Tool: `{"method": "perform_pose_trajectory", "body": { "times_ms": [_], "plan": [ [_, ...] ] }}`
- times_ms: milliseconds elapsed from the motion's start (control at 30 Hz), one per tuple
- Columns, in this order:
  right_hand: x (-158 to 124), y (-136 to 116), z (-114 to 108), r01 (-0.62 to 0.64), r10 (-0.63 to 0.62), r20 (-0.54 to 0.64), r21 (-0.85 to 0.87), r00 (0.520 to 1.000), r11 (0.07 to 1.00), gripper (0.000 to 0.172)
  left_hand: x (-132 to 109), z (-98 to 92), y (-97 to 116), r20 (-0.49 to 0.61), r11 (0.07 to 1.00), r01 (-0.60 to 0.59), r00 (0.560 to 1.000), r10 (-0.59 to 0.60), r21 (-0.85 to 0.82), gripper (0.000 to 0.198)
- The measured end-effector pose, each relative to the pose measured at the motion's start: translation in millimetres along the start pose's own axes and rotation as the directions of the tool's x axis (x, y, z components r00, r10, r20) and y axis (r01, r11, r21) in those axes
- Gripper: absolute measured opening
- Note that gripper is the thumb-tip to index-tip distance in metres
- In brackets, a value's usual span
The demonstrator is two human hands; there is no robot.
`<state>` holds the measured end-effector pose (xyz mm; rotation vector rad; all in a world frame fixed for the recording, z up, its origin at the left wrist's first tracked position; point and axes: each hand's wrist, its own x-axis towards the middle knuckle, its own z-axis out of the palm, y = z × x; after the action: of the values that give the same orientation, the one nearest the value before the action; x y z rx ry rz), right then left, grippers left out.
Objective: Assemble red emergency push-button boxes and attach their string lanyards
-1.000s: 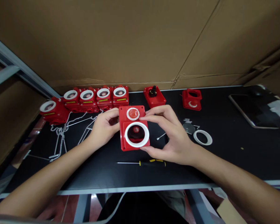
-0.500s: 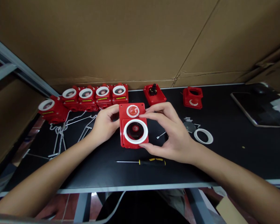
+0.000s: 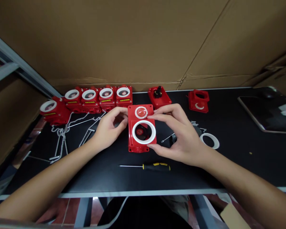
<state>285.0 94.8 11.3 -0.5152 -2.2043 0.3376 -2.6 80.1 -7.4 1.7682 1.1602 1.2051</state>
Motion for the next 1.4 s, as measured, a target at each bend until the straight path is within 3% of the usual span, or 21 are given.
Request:
{"method": "perform_pose_trajectory", "body": {
  "times_ms": [133, 200, 300, 433, 733, 1400],
  "plan": [
    [0, 2, -1, -0.002, 0.002, 0.003, -0.011, 1.0, 1.0, 0.062, -5, -17.0, -5, 0.249, 0.996, -0.086, 0.965, 0.084, -0.005, 0.048],
    [1, 4, -1, 0.004, -0.004, -0.015, -0.028, 1.0, 1.0, 0.061, -6, -20.4, -7, 0.301, 0.988, -0.15, 0.944, 0.137, 0.022, 0.06],
    [1, 7, -2, 0.015, -0.017, -0.038, -0.058, 0.999, 0.998, 0.061, -6, -19.5, -8, 0.292, 0.964, -0.238, 0.936, 0.196, 0.115, 0.067],
    [1, 5, -3, 0.002, -0.003, -0.024, -0.036, 1.0, 0.999, 0.061, -9, -16.0, -8, 0.323, 0.962, -0.205, 0.936, 0.139, 0.18, 0.07],
    [-1, 3, 0, -0.038, 0.038, 0.011, 0.034, 0.999, 0.999, 0.061, -12, -9.3, -20, 0.274, 0.995, -0.096, 0.956, 0.103, -0.04, 0.085],
    [-2, 5, 1, -0.064, 0.063, 0.006, 0.017, 0.998, 0.998, 0.06, -11, 1.9, -17, 0.229, 0.991, -0.051, 0.97, 0.078, -0.121, 0.085]
  ]
}}
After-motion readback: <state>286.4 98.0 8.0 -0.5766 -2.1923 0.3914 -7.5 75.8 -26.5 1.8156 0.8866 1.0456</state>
